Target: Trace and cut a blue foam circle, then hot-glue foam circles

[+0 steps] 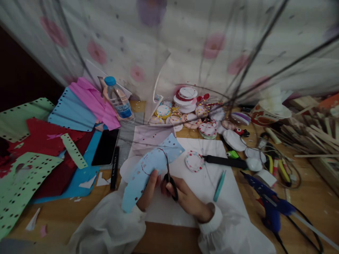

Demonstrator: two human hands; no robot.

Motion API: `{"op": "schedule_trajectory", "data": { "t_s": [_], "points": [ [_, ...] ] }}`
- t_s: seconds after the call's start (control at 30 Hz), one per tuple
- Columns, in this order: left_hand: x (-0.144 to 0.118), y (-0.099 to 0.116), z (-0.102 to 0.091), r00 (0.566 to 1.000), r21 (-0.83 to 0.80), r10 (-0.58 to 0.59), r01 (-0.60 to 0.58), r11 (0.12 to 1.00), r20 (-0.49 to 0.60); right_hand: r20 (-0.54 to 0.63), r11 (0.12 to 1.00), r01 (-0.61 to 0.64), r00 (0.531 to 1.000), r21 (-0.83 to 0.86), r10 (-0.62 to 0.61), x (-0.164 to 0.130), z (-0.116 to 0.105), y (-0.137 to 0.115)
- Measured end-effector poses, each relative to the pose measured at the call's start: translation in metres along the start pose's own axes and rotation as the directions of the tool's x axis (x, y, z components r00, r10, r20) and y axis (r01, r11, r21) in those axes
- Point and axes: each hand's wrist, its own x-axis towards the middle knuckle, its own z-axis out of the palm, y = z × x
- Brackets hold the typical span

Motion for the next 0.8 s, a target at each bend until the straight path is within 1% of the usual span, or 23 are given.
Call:
{"op": "schedule_trajectory", "data": {
  "t_s": [0.1, 0.2, 0.3, 0.43, 0.5, 0.63, 0.8],
  "points": [
    [0.001, 0.013, -0.001, 0.999, 0.021, -0.050, 0.050, 0.999, 0.011, -0.014, 0.999, 0.000, 1.000, 0.033, 0.000, 0.001, -0.005, 0.000],
    [0.001, 0.025, 0.001, 0.994, -0.010, -0.104, 0.104, 0.994, 0.043, -0.030, 0.999, 0.003, 1.000, 0.051, -0.001, 0.001, -0.011, 0.001],
    [0.002, 0.028, 0.000, 0.988, -0.039, -0.131, 0.134, 0.990, 0.079, -0.030, 0.998, 0.000, 1.000, 0.066, 0.002, 0.002, -0.014, 0.003],
    [0.003, 0.020, -0.003, 0.990, 0.028, -0.052, 0.049, 0.998, 0.128, -0.012, 0.996, -0.045, 0.999, 0.074, 0.046, 0.001, -0.016, 0.000],
    [0.003, 0.019, -0.004, 0.990, 0.041, -0.045, 0.039, 0.998, 0.136, 0.009, 0.995, -0.063, 0.998, 0.072, 0.062, 0.001, -0.017, -0.002],
    [0.003, 0.028, -0.002, 0.990, 0.014, -0.084, 0.083, 0.996, 0.110, 0.031, 0.997, -0.063, 0.998, 0.043, 0.062, 0.000, -0.019, -0.003],
    [0.004, 0.039, -0.001, 0.992, -0.022, -0.045, 0.048, 0.999, 0.117, 0.028, 0.996, -0.079, 0.997, 0.047, 0.078, 0.000, -0.019, -0.001]
  ]
}}
